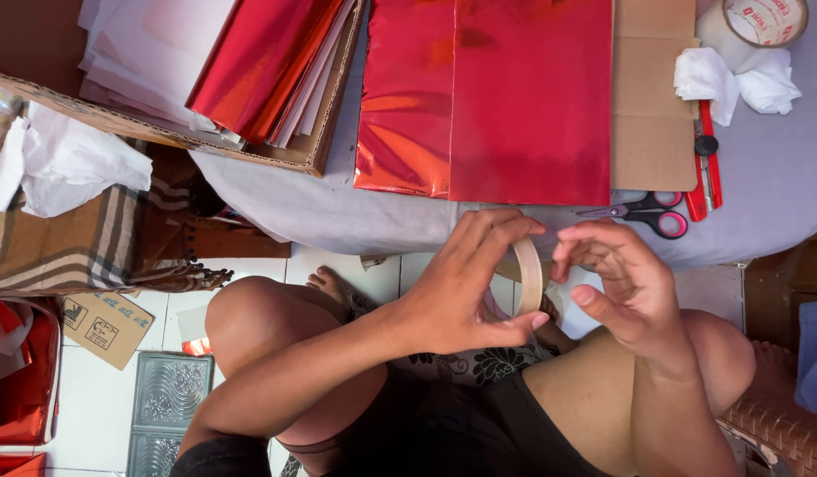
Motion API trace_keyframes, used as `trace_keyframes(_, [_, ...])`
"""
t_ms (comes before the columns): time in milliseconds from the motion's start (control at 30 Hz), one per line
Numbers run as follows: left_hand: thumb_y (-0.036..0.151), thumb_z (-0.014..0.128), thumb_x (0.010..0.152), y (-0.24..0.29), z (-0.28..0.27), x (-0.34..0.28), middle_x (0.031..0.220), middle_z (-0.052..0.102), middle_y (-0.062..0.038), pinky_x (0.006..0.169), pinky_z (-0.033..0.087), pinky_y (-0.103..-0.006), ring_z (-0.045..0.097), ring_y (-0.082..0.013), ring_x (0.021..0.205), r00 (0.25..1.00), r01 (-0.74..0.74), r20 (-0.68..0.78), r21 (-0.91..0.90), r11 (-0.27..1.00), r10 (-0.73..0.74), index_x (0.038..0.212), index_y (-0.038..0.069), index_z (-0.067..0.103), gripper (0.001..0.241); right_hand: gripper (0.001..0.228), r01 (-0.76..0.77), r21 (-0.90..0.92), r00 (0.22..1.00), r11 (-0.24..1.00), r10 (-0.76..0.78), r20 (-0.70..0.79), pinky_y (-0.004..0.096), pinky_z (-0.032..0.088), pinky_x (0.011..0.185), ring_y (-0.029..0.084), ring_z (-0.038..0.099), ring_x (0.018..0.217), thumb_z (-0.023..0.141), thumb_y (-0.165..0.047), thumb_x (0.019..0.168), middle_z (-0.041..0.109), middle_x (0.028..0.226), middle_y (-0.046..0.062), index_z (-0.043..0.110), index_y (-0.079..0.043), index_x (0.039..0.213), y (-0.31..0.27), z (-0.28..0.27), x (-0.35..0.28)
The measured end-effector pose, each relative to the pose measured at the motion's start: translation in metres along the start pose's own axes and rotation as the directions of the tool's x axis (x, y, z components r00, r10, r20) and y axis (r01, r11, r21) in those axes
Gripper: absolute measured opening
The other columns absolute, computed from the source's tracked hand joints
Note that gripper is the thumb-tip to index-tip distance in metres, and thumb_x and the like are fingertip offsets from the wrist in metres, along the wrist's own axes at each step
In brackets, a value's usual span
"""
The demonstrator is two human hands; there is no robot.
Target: The person wraps a rectangular cardboard piece with red metallic paper, folds the edges, and secures them with clear tape. They use scissors to cut tape and smooth the paper over the cardboard.
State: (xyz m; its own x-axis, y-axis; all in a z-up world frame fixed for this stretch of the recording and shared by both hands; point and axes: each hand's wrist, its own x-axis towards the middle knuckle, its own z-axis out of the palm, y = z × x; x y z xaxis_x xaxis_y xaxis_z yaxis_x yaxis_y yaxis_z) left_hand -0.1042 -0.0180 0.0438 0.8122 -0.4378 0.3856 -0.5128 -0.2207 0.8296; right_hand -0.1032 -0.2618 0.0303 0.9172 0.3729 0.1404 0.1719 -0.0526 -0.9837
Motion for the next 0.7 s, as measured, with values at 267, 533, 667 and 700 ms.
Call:
trace_keyframes(267, [0.042,0.072,0.083,0.001,-0.003,-0.002,0.135,0.054,-0.012,0.099,0.049,-0.0455,0.054,-0.0326,0.116,1.000,-0.002,-0.021,0.195,0.981,0.006,0.137,0.005,0.049,0.069,0.036,0.111,-0.293,0.992,0.950,-0.085,0.098,0.027,0.058,0.087,0.018,0.066,0.090,0.078,-0.018,0.083,0.062,0.112,0.012,0.070,-0.002,0.114,-0.008,0.009,0.016])
trace_keyframes(533, [0.046,0.073,0.082,-0.005,-0.005,-0.005,0.134,0.055,-0.011,0.094,0.048,-0.0474,0.054,-0.0330,0.115,0.999,0.021,-0.042,0.279,0.960,-0.010,0.137,0.008,0.052,0.070,0.019,0.106,-0.255,0.993,0.961,-0.087,0.085,0.027,0.054,0.092,0.018,0.065,0.098,0.078,-0.010,0.084,0.063,0.104,0.011,0.070,-0.003,0.099,-0.008,0.015,0.025])
trace_keyframes(667, [0.046,0.071,0.084,-0.004,-0.005,-0.005,0.134,0.055,-0.010,0.090,0.048,-0.0471,0.054,-0.0327,0.115,0.999,0.009,-0.039,0.282,0.959,0.002,0.135,0.010,0.053,0.065,0.004,0.102,-0.293,0.994,0.951,-0.088,0.060,0.025,0.054,0.084,0.018,0.065,0.090,0.072,-0.006,0.091,0.065,0.098,0.011,0.070,-0.004,0.094,-0.008,0.016,0.026])
trace_keyframes(700, [0.047,0.070,0.085,-0.004,-0.006,-0.005,0.133,0.055,-0.010,0.090,0.048,-0.0467,0.054,-0.0324,0.116,0.999,0.009,-0.038,0.278,0.960,0.001,0.135,0.010,0.054,0.064,0.002,0.103,-0.296,0.994,0.950,-0.089,0.059,0.025,0.054,0.083,0.017,0.065,0.089,0.072,-0.006,0.091,0.065,0.097,0.010,0.070,-0.005,0.093,-0.008,0.016,0.026])
